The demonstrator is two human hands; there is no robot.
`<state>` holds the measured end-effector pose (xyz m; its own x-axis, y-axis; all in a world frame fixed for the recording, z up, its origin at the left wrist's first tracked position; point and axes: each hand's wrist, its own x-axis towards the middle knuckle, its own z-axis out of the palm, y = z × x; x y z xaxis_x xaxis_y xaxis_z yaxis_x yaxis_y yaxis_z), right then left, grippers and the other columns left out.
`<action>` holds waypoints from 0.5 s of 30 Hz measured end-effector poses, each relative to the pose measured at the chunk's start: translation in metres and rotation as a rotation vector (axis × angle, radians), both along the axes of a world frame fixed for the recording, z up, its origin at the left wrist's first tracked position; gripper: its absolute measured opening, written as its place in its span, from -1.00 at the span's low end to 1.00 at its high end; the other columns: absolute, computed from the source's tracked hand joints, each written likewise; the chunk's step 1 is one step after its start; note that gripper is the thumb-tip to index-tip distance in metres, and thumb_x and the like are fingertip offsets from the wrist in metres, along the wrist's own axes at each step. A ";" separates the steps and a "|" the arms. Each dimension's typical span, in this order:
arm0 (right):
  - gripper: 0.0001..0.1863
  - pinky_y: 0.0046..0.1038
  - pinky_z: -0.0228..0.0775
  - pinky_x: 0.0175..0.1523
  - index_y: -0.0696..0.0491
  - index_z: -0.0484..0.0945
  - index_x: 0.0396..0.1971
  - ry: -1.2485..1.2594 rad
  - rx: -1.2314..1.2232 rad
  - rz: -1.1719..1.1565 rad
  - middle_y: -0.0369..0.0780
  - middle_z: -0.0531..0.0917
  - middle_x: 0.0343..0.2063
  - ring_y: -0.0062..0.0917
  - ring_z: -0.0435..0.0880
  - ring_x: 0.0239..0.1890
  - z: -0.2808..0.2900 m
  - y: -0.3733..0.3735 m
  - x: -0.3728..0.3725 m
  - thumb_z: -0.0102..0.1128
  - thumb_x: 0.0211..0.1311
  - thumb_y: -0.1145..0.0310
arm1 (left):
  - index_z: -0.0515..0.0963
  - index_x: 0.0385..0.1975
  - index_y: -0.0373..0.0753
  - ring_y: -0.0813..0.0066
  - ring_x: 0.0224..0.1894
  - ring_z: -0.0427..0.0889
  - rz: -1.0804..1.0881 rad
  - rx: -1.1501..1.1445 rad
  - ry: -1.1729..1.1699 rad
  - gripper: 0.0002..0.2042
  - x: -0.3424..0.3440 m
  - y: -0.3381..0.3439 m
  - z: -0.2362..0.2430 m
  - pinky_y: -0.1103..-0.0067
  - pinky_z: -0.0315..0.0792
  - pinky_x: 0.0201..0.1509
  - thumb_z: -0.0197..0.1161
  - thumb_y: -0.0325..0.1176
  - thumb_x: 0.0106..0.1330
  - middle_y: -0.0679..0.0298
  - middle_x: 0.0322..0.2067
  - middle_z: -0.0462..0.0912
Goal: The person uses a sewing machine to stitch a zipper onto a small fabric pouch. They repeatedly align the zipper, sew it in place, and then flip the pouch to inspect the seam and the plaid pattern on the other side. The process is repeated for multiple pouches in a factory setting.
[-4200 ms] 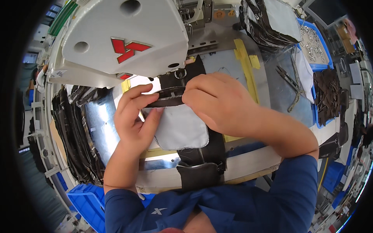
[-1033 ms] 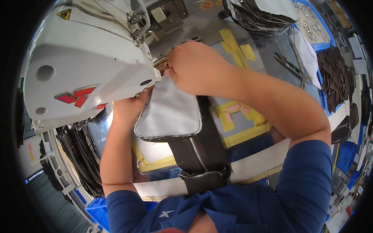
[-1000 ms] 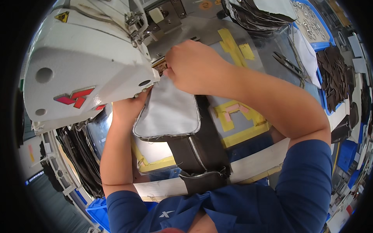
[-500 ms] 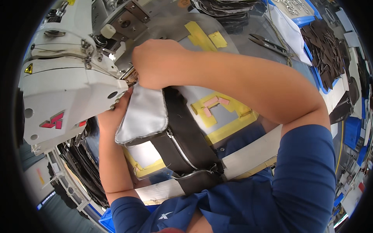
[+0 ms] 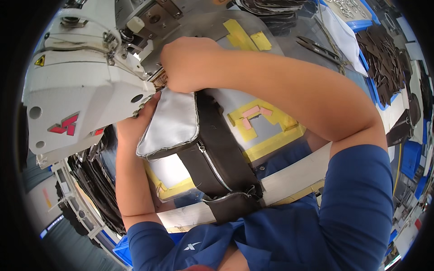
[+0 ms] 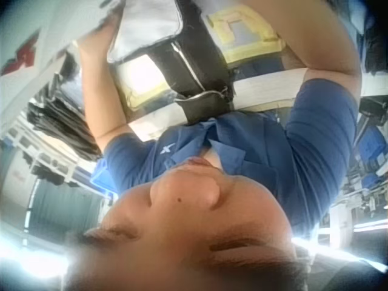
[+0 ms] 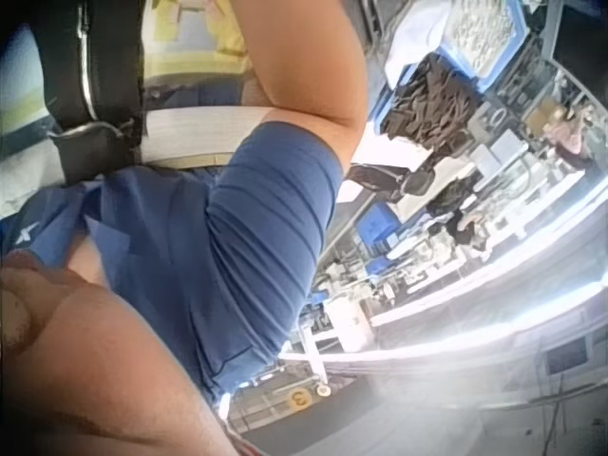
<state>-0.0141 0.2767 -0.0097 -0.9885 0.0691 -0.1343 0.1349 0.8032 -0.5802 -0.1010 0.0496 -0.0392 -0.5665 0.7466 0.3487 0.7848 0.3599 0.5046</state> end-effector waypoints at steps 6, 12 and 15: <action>-0.70 -0.05 0.70 -0.10 0.17 0.81 -0.33 -0.023 0.031 0.001 0.03 0.81 -0.31 0.02 0.83 -0.13 0.001 -0.001 -0.002 0.22 -0.09 0.43 | 0.77 -0.14 -0.35 0.38 -0.26 0.79 0.028 -0.048 -0.006 -0.71 0.002 -0.003 -0.001 0.46 0.65 -0.10 0.65 -0.40 0.20 0.19 -0.26 0.85; -0.71 -0.05 0.69 -0.04 0.18 0.80 -0.27 -0.015 0.075 0.032 0.04 0.81 -0.27 0.02 0.82 -0.11 0.006 0.005 0.003 0.28 0.11 0.31 | 0.78 -0.11 -0.28 0.19 -0.26 0.79 0.019 -0.039 -0.114 -0.77 0.004 -0.006 0.001 0.39 0.62 -0.13 0.49 -0.45 0.24 0.11 -0.27 0.83; -0.69 -0.05 0.68 -0.01 0.18 0.80 -0.27 -0.023 0.072 0.028 0.04 0.81 -0.27 0.02 0.81 -0.10 0.010 0.011 0.006 0.32 0.20 0.24 | 0.78 -0.13 -0.30 0.23 -0.24 0.81 -0.010 -0.008 -0.075 -0.76 0.004 -0.003 0.000 0.41 0.63 -0.11 0.55 -0.44 0.22 0.13 -0.26 0.84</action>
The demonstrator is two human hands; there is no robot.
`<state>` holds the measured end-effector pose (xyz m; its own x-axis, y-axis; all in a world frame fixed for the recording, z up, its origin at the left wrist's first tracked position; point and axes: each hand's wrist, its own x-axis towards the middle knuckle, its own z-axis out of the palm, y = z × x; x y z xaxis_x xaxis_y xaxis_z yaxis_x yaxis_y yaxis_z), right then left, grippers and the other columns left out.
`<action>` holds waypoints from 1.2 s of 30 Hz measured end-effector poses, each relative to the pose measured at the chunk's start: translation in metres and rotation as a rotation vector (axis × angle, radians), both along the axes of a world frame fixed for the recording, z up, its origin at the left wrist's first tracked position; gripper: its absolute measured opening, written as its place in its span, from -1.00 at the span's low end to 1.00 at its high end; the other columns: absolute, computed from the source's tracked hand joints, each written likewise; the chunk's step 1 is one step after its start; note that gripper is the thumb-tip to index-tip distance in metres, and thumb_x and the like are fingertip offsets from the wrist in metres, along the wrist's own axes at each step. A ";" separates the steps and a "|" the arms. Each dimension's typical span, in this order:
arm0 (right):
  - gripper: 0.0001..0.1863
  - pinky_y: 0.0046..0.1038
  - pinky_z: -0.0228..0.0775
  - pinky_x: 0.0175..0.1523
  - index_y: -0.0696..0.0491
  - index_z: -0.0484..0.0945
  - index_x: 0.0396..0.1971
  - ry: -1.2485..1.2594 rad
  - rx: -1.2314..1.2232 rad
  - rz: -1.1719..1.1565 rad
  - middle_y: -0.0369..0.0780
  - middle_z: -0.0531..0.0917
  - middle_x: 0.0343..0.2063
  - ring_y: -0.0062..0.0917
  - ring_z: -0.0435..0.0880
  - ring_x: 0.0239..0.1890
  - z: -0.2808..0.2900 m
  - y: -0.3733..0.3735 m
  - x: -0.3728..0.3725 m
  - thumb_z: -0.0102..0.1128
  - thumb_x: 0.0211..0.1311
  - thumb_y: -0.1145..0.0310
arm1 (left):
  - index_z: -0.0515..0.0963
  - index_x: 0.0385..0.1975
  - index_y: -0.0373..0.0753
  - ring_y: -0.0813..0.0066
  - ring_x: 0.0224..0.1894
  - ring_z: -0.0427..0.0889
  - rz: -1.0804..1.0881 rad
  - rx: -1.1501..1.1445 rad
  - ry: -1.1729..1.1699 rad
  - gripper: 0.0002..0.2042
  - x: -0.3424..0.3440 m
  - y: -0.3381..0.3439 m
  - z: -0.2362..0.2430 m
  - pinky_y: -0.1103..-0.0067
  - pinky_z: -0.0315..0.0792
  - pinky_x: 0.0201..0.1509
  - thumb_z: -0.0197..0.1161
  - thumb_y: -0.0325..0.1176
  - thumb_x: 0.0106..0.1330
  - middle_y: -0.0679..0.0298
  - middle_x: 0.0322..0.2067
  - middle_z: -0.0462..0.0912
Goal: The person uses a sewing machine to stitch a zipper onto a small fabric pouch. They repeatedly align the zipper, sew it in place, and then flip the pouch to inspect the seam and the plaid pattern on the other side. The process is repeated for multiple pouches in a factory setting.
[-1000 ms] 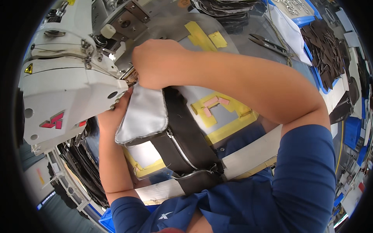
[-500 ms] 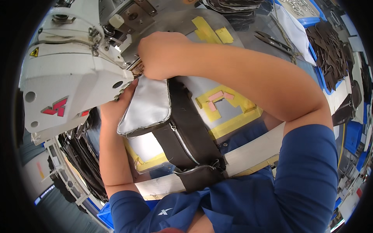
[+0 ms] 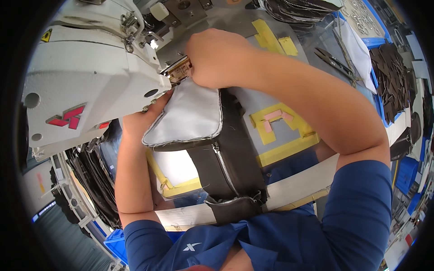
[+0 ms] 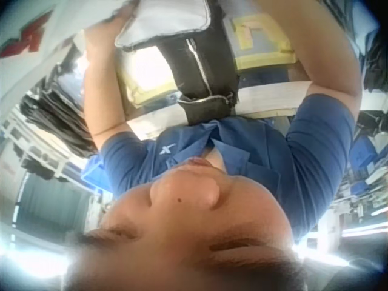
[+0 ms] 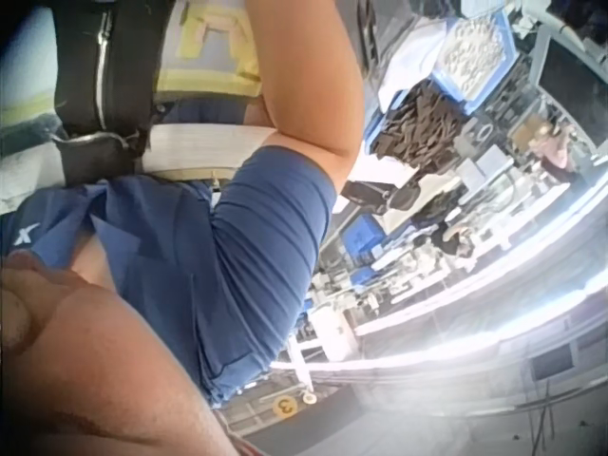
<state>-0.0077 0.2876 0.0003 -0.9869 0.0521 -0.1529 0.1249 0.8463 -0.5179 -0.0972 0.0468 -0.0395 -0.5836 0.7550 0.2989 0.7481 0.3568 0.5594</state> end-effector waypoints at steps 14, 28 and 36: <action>-0.74 -0.07 0.53 -0.20 0.19 0.73 -0.45 0.128 -0.023 0.063 0.01 0.73 -0.49 0.01 0.74 -0.33 -0.013 0.005 -0.008 0.42 0.16 0.26 | 0.77 -0.06 -0.26 0.19 -0.27 0.74 -0.017 0.016 -0.022 -0.76 -0.008 -0.003 -0.010 0.37 0.59 -0.13 0.50 -0.38 0.30 0.12 -0.28 0.81; -0.77 -0.04 0.60 -0.06 0.19 0.75 -0.42 0.152 -0.071 0.052 0.06 0.76 -0.39 0.05 0.76 -0.21 -0.025 0.010 -0.007 0.31 0.12 0.31 | 0.74 0.07 -0.19 0.31 -0.04 0.78 0.108 -0.095 -0.216 -0.67 0.001 -0.003 -0.011 0.43 0.61 0.05 0.51 -0.31 0.32 0.19 -0.08 0.82; -0.78 -0.06 0.58 -0.16 0.18 0.73 -0.51 0.248 -0.051 0.067 0.05 0.73 -0.48 0.03 0.75 -0.30 -0.039 0.020 -0.005 0.37 0.10 0.30 | 0.72 0.11 -0.14 0.26 0.10 0.75 0.096 -0.245 -0.308 -0.71 0.009 -0.003 0.001 0.40 0.60 0.13 0.43 -0.31 0.42 0.20 0.01 0.80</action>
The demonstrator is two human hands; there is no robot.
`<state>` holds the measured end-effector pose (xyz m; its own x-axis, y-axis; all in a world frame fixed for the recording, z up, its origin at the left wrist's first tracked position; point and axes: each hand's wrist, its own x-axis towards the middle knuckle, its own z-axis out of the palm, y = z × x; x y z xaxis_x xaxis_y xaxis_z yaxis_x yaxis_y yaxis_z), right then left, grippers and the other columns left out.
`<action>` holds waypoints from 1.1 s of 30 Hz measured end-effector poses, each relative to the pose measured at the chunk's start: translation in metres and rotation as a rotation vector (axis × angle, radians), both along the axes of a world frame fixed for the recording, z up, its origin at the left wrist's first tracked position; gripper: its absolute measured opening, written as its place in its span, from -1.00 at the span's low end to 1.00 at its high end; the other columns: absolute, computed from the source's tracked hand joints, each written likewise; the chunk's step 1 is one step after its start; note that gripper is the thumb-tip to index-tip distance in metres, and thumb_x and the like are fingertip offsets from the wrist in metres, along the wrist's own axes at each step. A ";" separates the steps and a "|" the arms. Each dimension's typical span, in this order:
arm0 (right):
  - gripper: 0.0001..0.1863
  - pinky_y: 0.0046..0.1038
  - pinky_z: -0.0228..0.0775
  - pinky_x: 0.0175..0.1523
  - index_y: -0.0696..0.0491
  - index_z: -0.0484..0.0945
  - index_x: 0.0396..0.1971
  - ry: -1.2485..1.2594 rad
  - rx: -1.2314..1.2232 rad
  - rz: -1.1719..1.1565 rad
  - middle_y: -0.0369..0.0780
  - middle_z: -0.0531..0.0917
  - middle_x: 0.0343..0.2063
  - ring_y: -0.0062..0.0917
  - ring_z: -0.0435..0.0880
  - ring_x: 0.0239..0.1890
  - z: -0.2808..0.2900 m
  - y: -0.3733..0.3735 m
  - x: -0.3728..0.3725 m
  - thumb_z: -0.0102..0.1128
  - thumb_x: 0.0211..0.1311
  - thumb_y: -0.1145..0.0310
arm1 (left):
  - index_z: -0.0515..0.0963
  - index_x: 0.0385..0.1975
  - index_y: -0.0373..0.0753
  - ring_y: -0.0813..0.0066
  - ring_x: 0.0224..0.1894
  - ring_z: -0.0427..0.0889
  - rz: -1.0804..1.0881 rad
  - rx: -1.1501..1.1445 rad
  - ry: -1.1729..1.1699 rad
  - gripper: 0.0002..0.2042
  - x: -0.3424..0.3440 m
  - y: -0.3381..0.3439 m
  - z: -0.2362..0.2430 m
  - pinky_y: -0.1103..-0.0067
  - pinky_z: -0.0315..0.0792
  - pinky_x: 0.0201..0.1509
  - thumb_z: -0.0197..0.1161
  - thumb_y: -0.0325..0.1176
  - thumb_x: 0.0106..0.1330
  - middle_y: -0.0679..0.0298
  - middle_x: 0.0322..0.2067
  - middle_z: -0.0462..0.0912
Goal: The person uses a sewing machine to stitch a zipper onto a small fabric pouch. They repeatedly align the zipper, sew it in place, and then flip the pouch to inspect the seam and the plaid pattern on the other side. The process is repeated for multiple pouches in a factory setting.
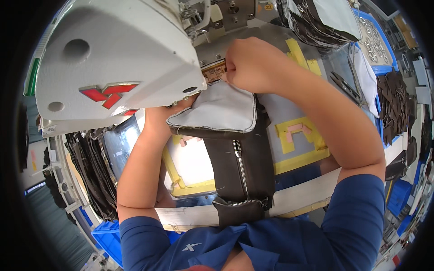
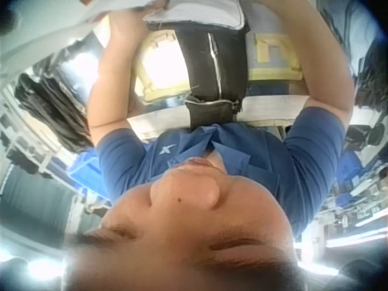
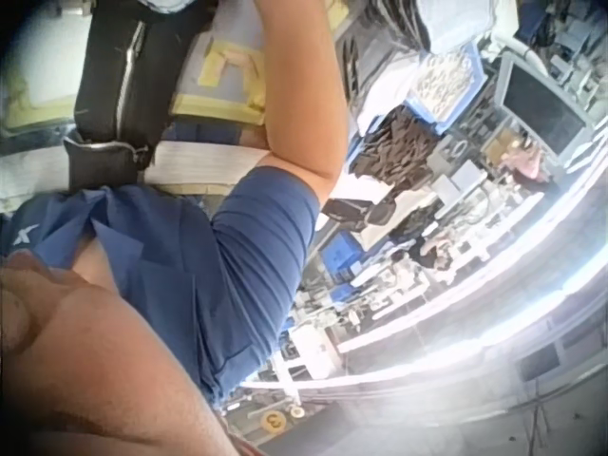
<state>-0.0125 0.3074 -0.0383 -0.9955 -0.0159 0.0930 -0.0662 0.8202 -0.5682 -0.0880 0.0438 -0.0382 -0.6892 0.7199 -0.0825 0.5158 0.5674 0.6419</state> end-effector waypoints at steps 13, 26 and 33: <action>-0.70 -0.13 0.59 -0.17 0.20 0.77 -0.43 -0.005 -0.153 0.007 0.02 0.76 -0.47 -0.02 0.76 -0.34 0.003 0.002 0.005 0.41 0.16 0.21 | 0.67 0.05 -0.29 -0.09 -0.03 0.73 -0.049 -0.471 0.104 -0.52 0.022 -0.006 0.070 0.24 0.62 0.05 0.60 -0.33 0.11 0.03 -0.01 0.75; -0.71 -0.07 0.55 -0.15 0.22 0.73 -0.50 0.037 -0.124 0.079 0.05 0.71 -0.50 0.03 0.72 -0.33 0.002 0.001 -0.001 0.36 0.16 0.25 | 0.57 0.16 -0.26 -0.13 0.24 0.63 -0.508 0.053 0.192 -0.29 0.049 -0.005 0.066 0.22 0.57 0.30 0.69 -0.27 -0.08 -0.10 0.32 0.57; -0.71 -0.05 0.55 -0.14 0.24 0.73 -0.50 0.129 0.003 0.089 0.07 0.70 -0.51 0.06 0.71 -0.33 0.002 -0.004 0.001 0.33 0.16 0.27 | 0.47 0.43 -0.17 -0.10 0.22 0.64 -0.573 -0.087 0.243 -0.15 0.051 -0.003 0.070 0.24 0.55 0.33 0.64 -0.23 0.02 -0.11 0.36 0.51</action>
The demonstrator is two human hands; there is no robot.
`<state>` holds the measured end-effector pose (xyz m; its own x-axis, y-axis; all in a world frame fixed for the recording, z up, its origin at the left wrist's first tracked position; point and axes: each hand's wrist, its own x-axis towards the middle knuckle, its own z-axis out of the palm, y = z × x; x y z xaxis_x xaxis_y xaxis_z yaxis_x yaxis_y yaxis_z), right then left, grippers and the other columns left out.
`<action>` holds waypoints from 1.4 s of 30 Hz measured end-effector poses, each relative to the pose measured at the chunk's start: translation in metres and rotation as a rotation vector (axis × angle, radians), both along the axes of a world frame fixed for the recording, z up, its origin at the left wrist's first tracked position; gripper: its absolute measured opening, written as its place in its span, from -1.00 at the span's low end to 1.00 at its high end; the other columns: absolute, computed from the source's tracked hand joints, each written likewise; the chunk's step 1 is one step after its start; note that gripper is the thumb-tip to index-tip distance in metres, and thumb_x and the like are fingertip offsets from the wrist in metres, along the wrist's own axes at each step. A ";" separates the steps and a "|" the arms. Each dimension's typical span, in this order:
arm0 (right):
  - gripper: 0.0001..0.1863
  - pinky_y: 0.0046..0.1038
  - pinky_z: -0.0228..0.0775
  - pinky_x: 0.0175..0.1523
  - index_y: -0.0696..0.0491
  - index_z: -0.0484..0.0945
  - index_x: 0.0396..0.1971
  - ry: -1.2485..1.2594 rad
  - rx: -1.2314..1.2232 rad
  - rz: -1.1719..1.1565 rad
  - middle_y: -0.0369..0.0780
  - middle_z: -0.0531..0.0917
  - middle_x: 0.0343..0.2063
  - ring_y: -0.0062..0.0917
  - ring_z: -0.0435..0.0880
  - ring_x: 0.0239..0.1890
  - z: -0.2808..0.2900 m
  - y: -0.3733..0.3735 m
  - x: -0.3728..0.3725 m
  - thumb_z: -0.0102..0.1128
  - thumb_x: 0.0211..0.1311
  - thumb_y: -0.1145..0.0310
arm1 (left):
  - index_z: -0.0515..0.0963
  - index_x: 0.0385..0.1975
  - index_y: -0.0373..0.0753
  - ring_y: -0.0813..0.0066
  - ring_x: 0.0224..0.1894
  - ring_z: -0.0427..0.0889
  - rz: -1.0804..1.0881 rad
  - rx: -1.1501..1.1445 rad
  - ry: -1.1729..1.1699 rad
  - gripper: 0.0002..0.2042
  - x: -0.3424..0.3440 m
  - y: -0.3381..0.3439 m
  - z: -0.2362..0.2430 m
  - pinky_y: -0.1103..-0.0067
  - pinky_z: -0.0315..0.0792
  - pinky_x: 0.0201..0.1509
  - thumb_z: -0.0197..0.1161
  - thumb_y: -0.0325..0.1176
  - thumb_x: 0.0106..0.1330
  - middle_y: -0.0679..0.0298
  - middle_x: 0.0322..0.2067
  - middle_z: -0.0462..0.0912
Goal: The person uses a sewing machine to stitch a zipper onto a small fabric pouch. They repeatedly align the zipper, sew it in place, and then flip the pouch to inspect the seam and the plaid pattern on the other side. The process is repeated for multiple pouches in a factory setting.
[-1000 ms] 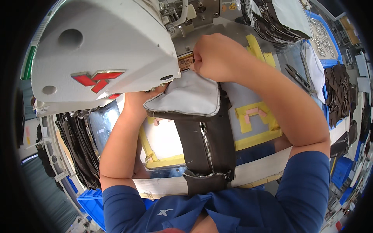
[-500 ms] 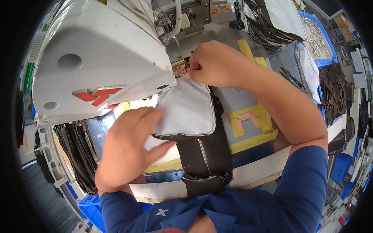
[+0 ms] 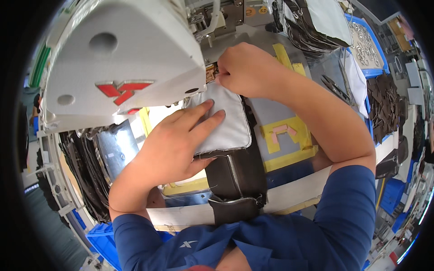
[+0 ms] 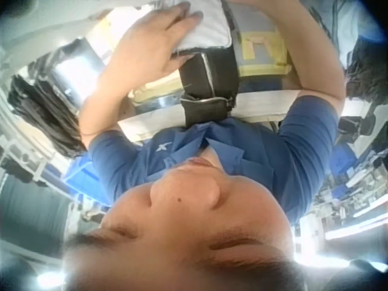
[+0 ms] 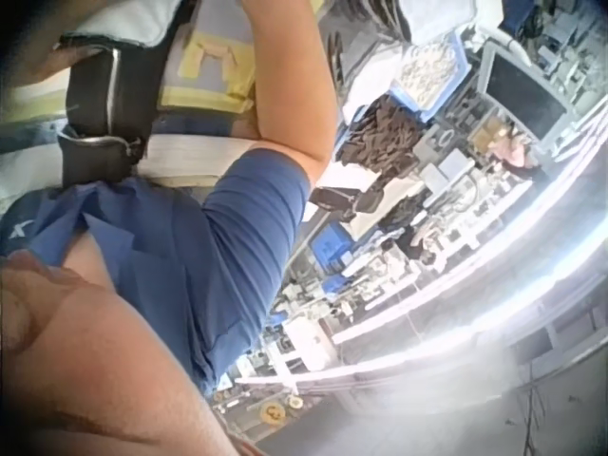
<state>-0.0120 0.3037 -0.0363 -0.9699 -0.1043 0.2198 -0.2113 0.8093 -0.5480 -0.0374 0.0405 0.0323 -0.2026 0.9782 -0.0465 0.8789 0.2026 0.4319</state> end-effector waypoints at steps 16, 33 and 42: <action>-0.69 -0.23 0.62 -0.07 -0.02 0.78 -0.04 -0.012 0.033 -0.003 -0.17 0.83 -0.27 -0.16 0.79 -0.18 0.019 -0.024 0.007 0.39 0.22 0.25 | 0.56 0.26 -0.36 -0.06 0.13 0.66 0.021 -0.063 0.004 -0.28 0.000 -0.012 0.002 0.28 0.56 0.27 0.57 -0.09 0.13 -0.15 0.26 0.55; -0.72 -0.24 0.62 -0.08 -0.01 0.78 -0.05 -0.034 0.064 -0.034 -0.18 0.82 -0.31 -0.20 0.80 -0.20 0.012 -0.024 0.012 0.39 0.26 0.26 | 0.57 0.20 -0.42 0.09 0.07 0.69 0.001 -0.052 0.161 -0.26 0.006 -0.018 -0.006 0.36 0.60 0.20 0.61 -0.09 0.06 -0.17 0.24 0.58; -0.68 -0.22 0.62 -0.01 -0.05 0.78 -0.03 -0.076 0.186 -0.048 -0.20 0.83 -0.23 -0.22 0.79 -0.14 0.001 -0.019 0.015 0.44 0.27 0.18 | 0.56 0.21 -0.44 0.11 0.10 0.68 -0.004 -0.063 0.269 -0.23 0.012 -0.018 -0.007 0.38 0.62 0.17 0.62 -0.07 0.04 -0.18 0.24 0.58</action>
<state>0.0033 0.2843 -0.0349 -0.9879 -0.0894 0.1267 -0.1335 0.9062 -0.4012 -0.0258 0.0229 0.0251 -0.2125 0.9758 -0.0520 0.9610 0.2183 0.1698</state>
